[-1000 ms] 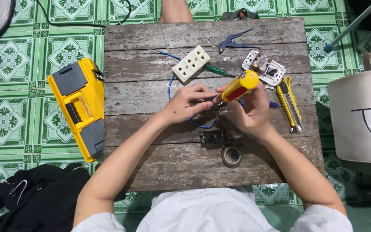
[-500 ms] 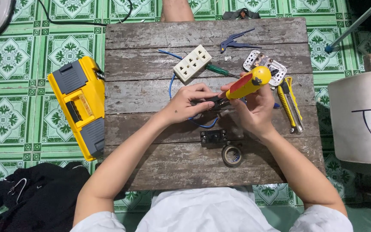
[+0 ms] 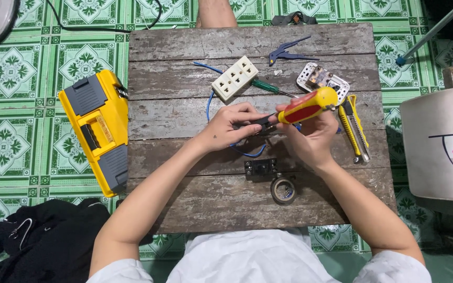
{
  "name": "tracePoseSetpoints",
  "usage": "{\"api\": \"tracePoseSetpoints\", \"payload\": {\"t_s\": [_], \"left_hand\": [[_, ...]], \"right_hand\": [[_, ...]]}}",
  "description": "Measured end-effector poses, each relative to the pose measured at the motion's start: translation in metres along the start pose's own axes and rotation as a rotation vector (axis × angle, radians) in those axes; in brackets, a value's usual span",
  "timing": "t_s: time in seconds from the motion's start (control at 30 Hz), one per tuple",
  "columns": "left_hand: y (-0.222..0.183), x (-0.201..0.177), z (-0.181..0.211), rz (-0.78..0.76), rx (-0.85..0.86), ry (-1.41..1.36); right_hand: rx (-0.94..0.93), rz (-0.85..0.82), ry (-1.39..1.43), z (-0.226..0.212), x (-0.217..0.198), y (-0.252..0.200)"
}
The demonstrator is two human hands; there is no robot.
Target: The person is reconfiguring the internal wiring of an electrical power strip by loosening terminals with a screwdriver, moving wires, and retightening them.
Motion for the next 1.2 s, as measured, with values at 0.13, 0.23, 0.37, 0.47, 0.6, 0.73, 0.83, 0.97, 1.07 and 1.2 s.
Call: {"api": "tracePoseSetpoints", "payload": {"t_s": [0.13, 0.23, 0.37, 0.47, 0.6, 0.73, 0.83, 0.97, 1.07, 1.2], "left_hand": [[-0.001, -0.001, -0.002, 0.002, 0.002, -0.012], [-0.001, 0.000, -0.002, 0.003, 0.005, -0.007], [-0.002, 0.001, -0.005, 0.001, 0.011, -0.011], [-0.002, 0.002, -0.005, 0.004, 0.017, -0.011], [-0.001, 0.001, -0.003, 0.008, 0.007, -0.021], [-0.001, 0.001, -0.001, 0.003, 0.006, -0.015], [-0.002, 0.001, -0.004, 0.005, 0.017, -0.016], [-0.003, 0.002, -0.007, -0.002, 0.003, -0.022], [-0.002, 0.003, -0.005, 0.008, 0.000, -0.029], [-0.002, 0.002, -0.011, 0.008, -0.009, -0.003]], "right_hand": [[0.048, -0.075, 0.062, -0.022, 0.012, 0.009], [0.056, -0.114, 0.018, -0.025, 0.013, 0.011], [0.020, -0.090, 0.004, 0.001, 0.005, 0.000], [0.051, -0.038, -0.004, 0.008, 0.003, -0.003], [0.131, -0.011, -0.006, 0.004, 0.004, -0.001], [0.159, -0.017, -0.010, -0.009, 0.006, 0.004], [0.133, -0.055, 0.004, -0.009, 0.005, 0.006], [0.037, -0.043, 0.040, -0.002, 0.002, 0.003], [-0.003, -0.057, 0.025, 0.001, 0.004, 0.003], [-0.021, -0.087, -0.017, -0.008, 0.015, 0.009]]}}
Point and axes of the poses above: each hand's wrist, its own y-axis towards the middle knuckle, its own x-axis out of the palm, z = x × y, the point moved 1 cm from there along y, towards the middle knuckle, and after that the axes turned 1 degree about x, right-handed, at the moved point
